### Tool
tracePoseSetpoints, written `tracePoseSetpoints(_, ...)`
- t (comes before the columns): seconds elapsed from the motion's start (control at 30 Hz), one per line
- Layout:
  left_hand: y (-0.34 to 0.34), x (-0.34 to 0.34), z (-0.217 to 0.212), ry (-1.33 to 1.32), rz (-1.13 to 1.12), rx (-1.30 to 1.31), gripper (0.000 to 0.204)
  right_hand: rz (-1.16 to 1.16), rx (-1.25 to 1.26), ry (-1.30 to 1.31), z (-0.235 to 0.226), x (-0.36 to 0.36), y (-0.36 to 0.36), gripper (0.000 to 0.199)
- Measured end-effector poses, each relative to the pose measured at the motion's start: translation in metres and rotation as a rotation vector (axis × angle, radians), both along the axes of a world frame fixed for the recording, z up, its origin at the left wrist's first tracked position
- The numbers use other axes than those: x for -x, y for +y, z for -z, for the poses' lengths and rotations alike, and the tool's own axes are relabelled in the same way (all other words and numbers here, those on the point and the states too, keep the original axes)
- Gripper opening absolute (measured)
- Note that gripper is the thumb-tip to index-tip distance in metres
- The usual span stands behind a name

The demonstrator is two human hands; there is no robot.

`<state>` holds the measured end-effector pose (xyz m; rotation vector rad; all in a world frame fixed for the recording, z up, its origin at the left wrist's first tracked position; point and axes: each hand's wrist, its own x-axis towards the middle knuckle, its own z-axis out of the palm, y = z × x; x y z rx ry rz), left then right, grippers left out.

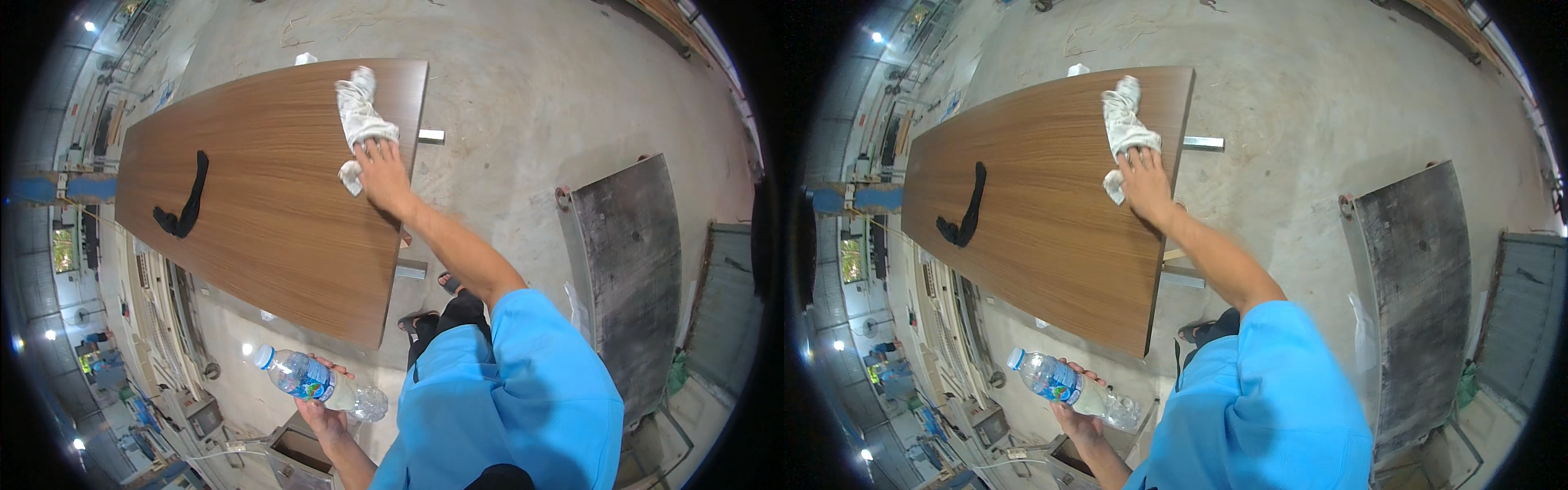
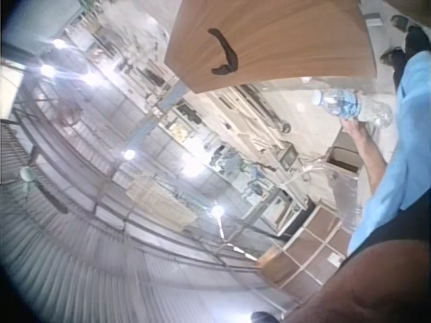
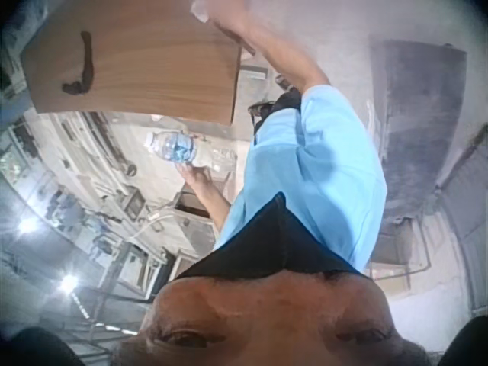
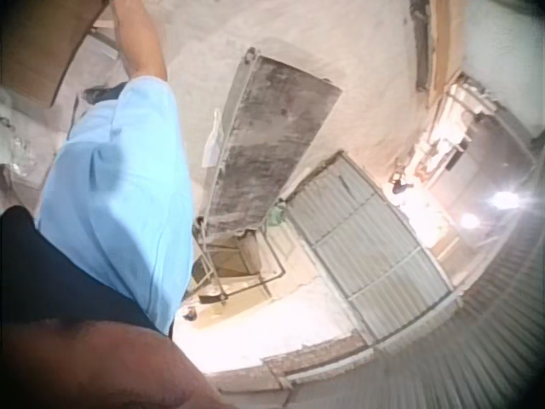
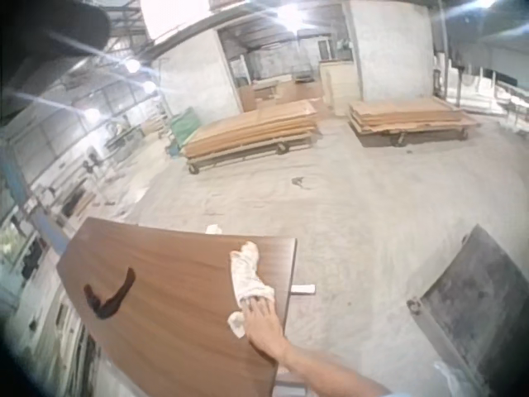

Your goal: The person wipes a large wooden panel with a white cloth while holding a water bottle. They flip the panel over and continue wiping the other side, then use a black cloth to finish cleaning the surface.

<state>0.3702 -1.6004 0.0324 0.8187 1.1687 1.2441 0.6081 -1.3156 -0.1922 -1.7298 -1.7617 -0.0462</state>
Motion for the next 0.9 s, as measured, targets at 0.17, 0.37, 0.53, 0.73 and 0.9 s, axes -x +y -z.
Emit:
tracePoseSetpoints(0.17, 0.019, -0.032, -0.012, 0.012, 0.059, 0.037, 0.098, -0.375, 0.280, 0.105, -0.003, 0.051, -0.094, 0.061)
tracePoseSetpoints(0.37, 0.023, -0.049, -0.018, 0.084, 0.116, 0.051, 0.091, -0.566, 0.201, 0.147, 0.009, 0.079, -0.174, 0.051)
tracePoseSetpoints(0.53, -0.013, -0.024, -0.006, 0.046, 0.046, 0.126, 0.090, -0.413, 0.148, -0.124, 0.011, 0.012, -0.056, 0.048)
tracePoseSetpoints(0.73, -0.080, 0.010, 0.004, -0.036, -0.170, 0.092, 0.081, -0.351, 0.002, -0.229, 0.006, 0.033, 0.014, 0.055)
tracePoseSetpoints(0.9, -0.111, 0.051, 0.022, -0.098, -0.375, 0.063, 0.080, -1.025, 0.158, -0.179, 0.013, 0.170, -0.134, 0.057)
